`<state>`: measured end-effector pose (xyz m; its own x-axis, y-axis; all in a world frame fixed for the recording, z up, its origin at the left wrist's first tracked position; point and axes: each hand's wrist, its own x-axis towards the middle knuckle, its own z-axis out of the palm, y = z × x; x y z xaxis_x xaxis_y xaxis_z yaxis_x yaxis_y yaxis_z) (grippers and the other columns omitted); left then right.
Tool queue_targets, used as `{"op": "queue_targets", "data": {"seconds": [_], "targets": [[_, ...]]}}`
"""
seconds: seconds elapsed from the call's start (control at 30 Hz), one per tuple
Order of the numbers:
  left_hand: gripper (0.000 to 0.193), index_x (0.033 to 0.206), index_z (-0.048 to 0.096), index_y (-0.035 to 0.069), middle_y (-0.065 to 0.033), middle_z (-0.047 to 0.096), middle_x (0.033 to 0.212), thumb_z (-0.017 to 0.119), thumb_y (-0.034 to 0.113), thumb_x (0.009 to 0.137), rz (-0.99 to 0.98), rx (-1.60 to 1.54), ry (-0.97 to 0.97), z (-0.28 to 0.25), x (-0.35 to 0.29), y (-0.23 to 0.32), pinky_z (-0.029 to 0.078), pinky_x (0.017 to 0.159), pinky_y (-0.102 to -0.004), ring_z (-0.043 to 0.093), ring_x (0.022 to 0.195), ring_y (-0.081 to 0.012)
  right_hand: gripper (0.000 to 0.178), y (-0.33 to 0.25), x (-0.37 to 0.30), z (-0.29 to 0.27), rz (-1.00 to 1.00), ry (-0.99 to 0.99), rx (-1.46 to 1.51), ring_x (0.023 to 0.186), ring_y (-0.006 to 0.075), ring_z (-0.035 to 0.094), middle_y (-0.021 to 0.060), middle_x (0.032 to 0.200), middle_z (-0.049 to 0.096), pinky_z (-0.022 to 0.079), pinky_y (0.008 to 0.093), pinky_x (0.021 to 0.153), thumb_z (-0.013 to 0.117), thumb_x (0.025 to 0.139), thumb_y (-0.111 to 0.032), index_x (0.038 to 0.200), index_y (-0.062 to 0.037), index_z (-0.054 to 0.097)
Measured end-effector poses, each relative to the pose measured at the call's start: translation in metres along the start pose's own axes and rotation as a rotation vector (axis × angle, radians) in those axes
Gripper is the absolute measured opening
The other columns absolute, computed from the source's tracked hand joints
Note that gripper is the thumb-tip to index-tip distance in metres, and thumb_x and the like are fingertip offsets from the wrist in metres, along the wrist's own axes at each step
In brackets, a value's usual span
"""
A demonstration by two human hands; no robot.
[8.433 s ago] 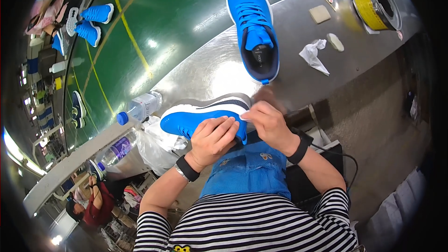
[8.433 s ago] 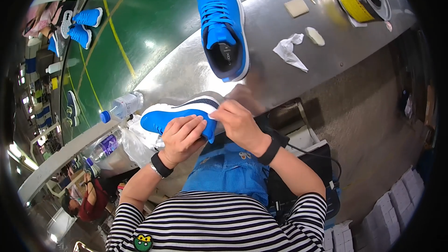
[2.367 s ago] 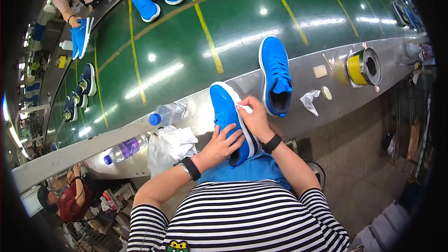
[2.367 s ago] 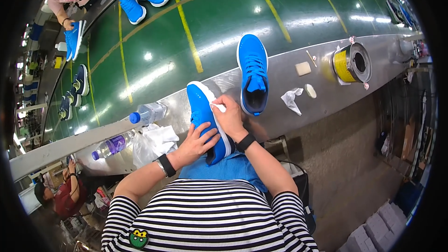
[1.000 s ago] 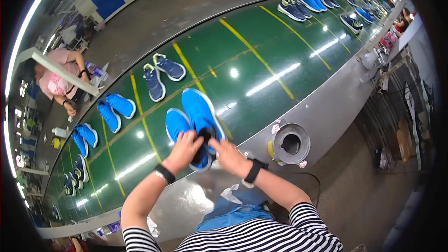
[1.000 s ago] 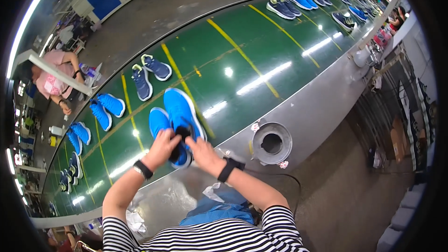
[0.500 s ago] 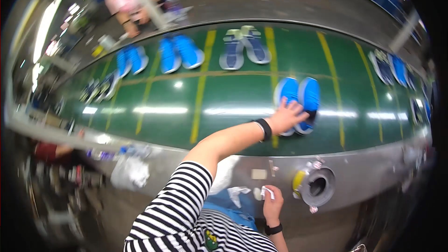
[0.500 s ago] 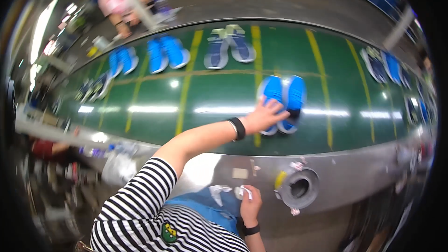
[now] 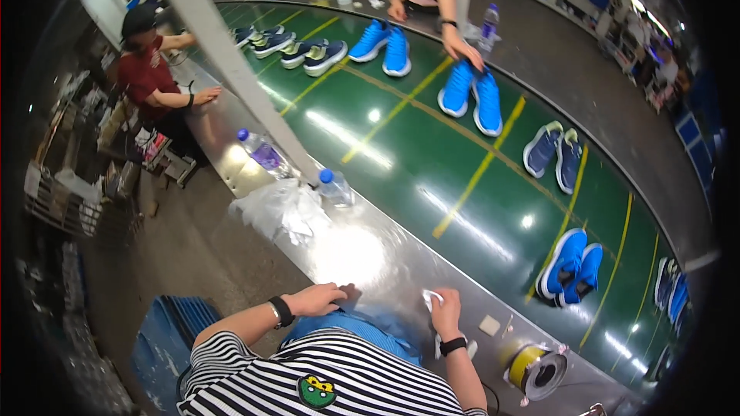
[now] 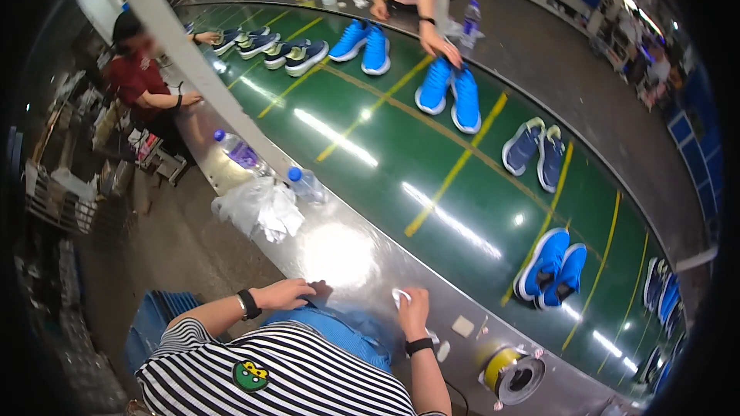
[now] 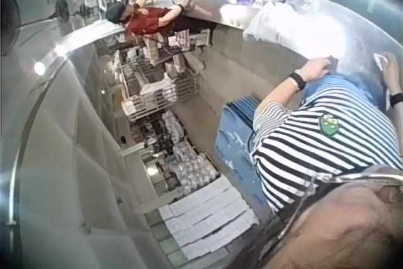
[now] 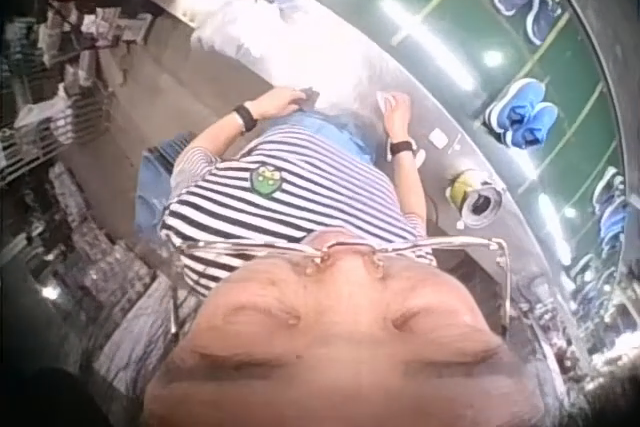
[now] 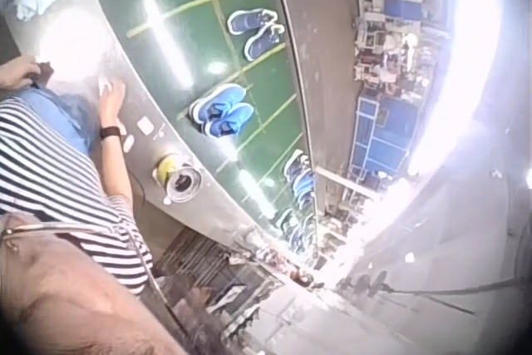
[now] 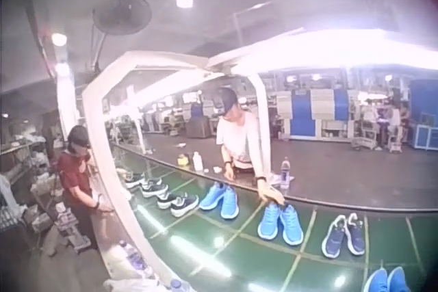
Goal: Cleaning and inspecting finished shoes on a production line conveyor belt.
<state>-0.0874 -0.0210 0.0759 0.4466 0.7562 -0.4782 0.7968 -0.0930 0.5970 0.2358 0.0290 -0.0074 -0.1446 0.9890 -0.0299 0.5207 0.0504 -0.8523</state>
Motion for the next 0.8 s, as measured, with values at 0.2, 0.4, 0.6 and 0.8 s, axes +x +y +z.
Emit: {"op": "queue_targets", "data": {"seconds": [0.2, 0.4, 0.6, 0.8], "targets": [[0.023, 0.100, 0.061, 0.003, -0.0157, 0.060, 0.092, 0.057, 0.016, 0.081, -0.096, -0.124, 0.349, -0.068, -0.062, -0.120, 0.048, 0.078, -0.0375, 0.058, 0.087, -0.0307, 0.023, 0.003, 0.003, 0.007, 0.098, 0.186, -0.456, 0.095, 0.0309, 0.050, 0.0137, 0.095, 0.054, 0.038, 0.0411, 0.085, 0.064, 0.068, -0.005, 0.091, -0.0039, 0.061], [0.018, 0.079, 0.066, 0.003, -0.0165, 0.063, 0.073, 0.057, 0.018, 0.076, -0.335, 0.028, 0.493, -0.175, -0.107, -0.262, 0.048, 0.069, -0.0389, 0.061, 0.071, -0.0327, 0.019, -0.123, 0.037, 0.003, 0.116, 0.639, -0.337, 0.090, 0.0258, 0.051, 0.0116, 0.091, 0.054, 0.041, 0.0355, 0.078, 0.064, 0.079, -0.017, 0.087, -0.0001, 0.060], [0.029, 0.107, 0.058, 0.005, -0.0171, 0.061, 0.087, 0.056, 0.012, 0.079, -0.036, 0.014, 0.739, -0.297, -0.033, -0.325, 0.047, 0.073, -0.0412, 0.059, 0.081, -0.0336, 0.071, -0.370, 0.151, 0.090, -0.472, 0.378, 0.195, 0.117, 0.0196, 0.042, 0.0117, 0.125, 0.045, 0.033, 0.0346, 0.098, 0.072, 0.075, -0.040, 0.125, -0.0005, 0.039], [0.055, 0.127, 0.041, 0.010, -0.0212, 0.045, 0.109, 0.064, 0.012, 0.078, 0.045, -0.010, 0.521, -0.386, 0.081, -0.328, 0.045, 0.087, -0.0448, 0.051, 0.102, -0.0388, 0.072, -0.429, 0.206, 0.140, -0.422, 0.390, 0.187, 0.103, 0.0240, 0.051, 0.0170, 0.110, 0.052, 0.038, 0.0370, 0.093, 0.074, 0.070, -0.046, 0.113, 0.0039, 0.046]]}}
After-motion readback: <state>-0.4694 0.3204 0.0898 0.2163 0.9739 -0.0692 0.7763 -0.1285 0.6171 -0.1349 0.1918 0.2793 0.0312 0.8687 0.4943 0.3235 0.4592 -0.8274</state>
